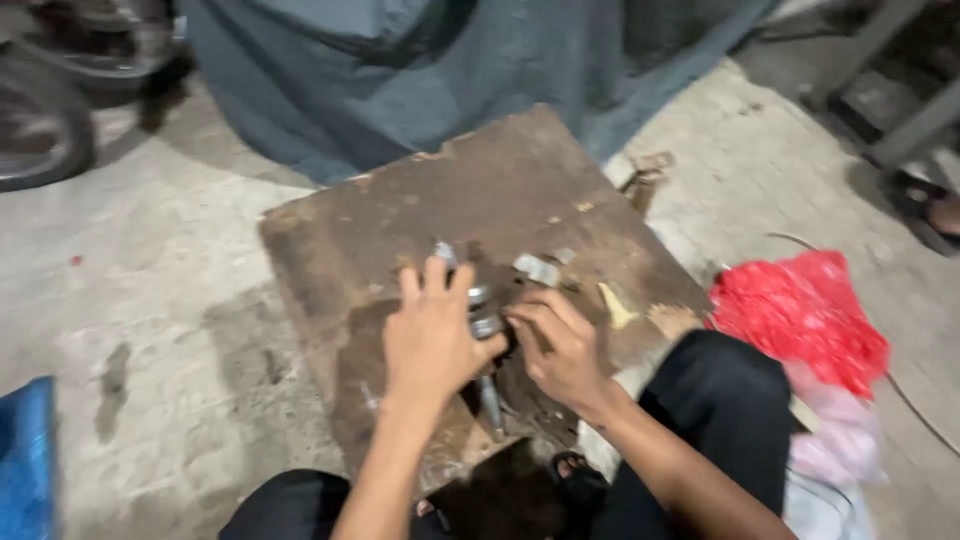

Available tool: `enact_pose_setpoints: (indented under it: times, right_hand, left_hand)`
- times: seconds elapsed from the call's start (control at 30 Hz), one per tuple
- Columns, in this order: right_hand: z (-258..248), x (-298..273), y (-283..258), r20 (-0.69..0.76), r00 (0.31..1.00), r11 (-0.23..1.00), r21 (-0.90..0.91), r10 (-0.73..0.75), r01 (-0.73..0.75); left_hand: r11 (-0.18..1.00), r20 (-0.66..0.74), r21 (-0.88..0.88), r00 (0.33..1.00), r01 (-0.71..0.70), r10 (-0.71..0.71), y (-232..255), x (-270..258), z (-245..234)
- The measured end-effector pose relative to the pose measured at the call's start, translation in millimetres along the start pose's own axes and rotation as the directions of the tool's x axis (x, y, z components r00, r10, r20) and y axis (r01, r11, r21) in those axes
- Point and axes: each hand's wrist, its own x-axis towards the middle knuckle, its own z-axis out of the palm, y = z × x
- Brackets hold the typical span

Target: The person sits on the floor and uses a small metal file to smooth the surfaces of a crankshaft placed on a wooden stool. They rotate the crankshaft by hand to access different areas and continue filing throughout the clip.

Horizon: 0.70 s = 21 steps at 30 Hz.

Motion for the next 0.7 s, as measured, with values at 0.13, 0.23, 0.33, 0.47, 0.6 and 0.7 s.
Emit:
enact_pose_setpoints:
  times: [0.13, 0.23, 0.33, 0.47, 0.6, 0.7]
  right_hand:
    - [2.4, 1.6, 0.0, 0.055, 0.998, 0.999, 0.030, 0.041, -0.042]
    - [2.2, 4.6, -5.5, 0.005, 0.999, 0.997, 0.073, 0.035, -0.035]
    - [5.5, 0.5, -2.1, 0.019, 0.998, 0.997, 0.060, 0.053, -0.054]
    - [1.5, 2.8, 4.5, 0.040, 0.996, 0.993, 0.087, 0.076, -0.079]
    - [-5.6, 3.5, -4.4, 0.096, 0.990, 0.990, 0.090, 0.104, -0.113]
    - [-2.8, 1.1, 3.2, 0.096, 0.989, 0.990, 0.070, 0.115, -0.122]
  left_hand:
    - [0.999, -0.017, -0.013, 0.999, -0.035, 0.035, -3.0, -5.9, -0.8]
    - [0.998, -0.063, -0.022, 0.996, -0.062, 0.060, -1.4, -2.1, -2.6]
    - [0.999, -0.022, -0.024, 0.999, -0.038, 0.037, -3.0, 0.9, -0.8]
    - [0.999, -0.015, -0.023, 0.999, -0.048, 0.048, -2.5, 0.0, 1.8]
    - [0.999, -0.007, -0.021, 0.999, -0.044, 0.044, 0.3, 0.0, -3.0]
    - [0.999, -0.015, -0.023, 0.999, -0.047, 0.047, -0.4, 1.1, 0.3]
